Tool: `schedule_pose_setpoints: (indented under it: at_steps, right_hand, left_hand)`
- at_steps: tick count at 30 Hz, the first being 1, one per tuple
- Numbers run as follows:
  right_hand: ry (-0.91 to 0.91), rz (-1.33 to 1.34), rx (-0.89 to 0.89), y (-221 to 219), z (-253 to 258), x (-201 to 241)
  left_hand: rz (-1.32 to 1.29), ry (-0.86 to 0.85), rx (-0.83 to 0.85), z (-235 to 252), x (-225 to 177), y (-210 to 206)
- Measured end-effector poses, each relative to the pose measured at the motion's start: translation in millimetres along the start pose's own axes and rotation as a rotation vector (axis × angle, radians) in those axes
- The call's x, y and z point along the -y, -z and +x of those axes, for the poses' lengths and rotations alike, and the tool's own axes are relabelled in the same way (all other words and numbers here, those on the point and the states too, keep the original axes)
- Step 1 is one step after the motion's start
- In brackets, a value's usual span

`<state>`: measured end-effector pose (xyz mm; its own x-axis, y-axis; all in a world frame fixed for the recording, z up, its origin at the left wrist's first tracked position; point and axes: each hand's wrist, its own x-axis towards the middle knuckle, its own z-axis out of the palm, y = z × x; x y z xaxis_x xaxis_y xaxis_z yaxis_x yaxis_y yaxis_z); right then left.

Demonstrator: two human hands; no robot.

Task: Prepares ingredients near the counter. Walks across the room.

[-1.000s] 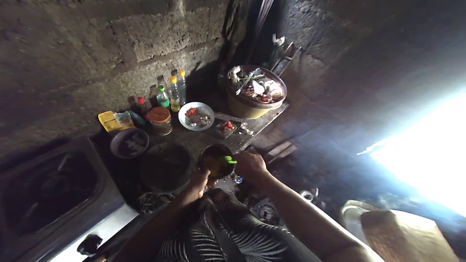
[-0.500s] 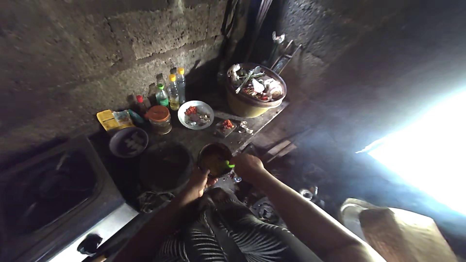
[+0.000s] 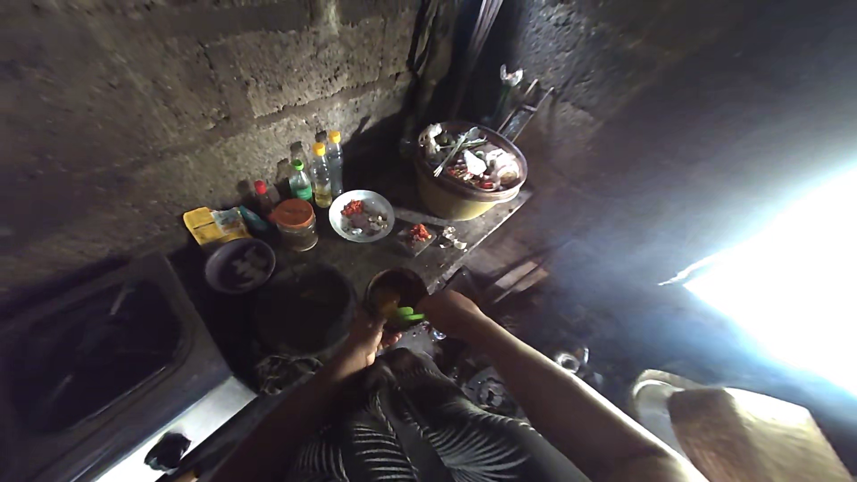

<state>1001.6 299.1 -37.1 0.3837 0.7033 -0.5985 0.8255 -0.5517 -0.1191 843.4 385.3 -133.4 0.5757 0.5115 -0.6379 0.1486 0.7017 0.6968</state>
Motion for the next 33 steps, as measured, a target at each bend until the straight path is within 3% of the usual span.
schedule_pose_setpoints:
  at_steps: [3, 6, 10, 13, 17, 21, 25, 30, 33]
  right_hand:
    - [-0.127, -0.073, -0.048, 4, -6, 9]
    - [-0.038, -0.04, 0.013, 3, -2, 6]
    - [-0.138, -0.094, -0.029, 6, -7, 11]
    - [-0.038, -0.054, 0.024, 7, -4, 7]
    - [-0.128, -0.069, -0.11, 5, 5, 7]
    - [-0.024, -0.044, -0.062, 4, 12, 2]
    - [-0.097, -0.068, -0.194, 6, 14, 3]
    - [0.041, -0.11, -0.119, 2, 16, 1]
    - [-0.064, -0.144, -0.214, 7, 11, -1]
  left_hand:
    - [0.019, 0.003, -0.005, -1, 0, -1]
    - [0.015, 0.012, -0.007, 1, 1, 0]
    - [0.016, 0.012, 0.005, 2, 1, 0]
    - [-0.005, 0.008, -0.012, 2, -1, 0]
    - [0.002, 0.014, -0.011, -1, -3, -2]
    - [-0.009, 0.001, -0.016, 0, -7, -2]
    - [0.003, 0.0, -0.017, 1, -6, -2]
    - [0.003, -0.01, -0.035, 3, -10, -2]
    - [0.017, -0.037, -0.039, 1, -9, -2]
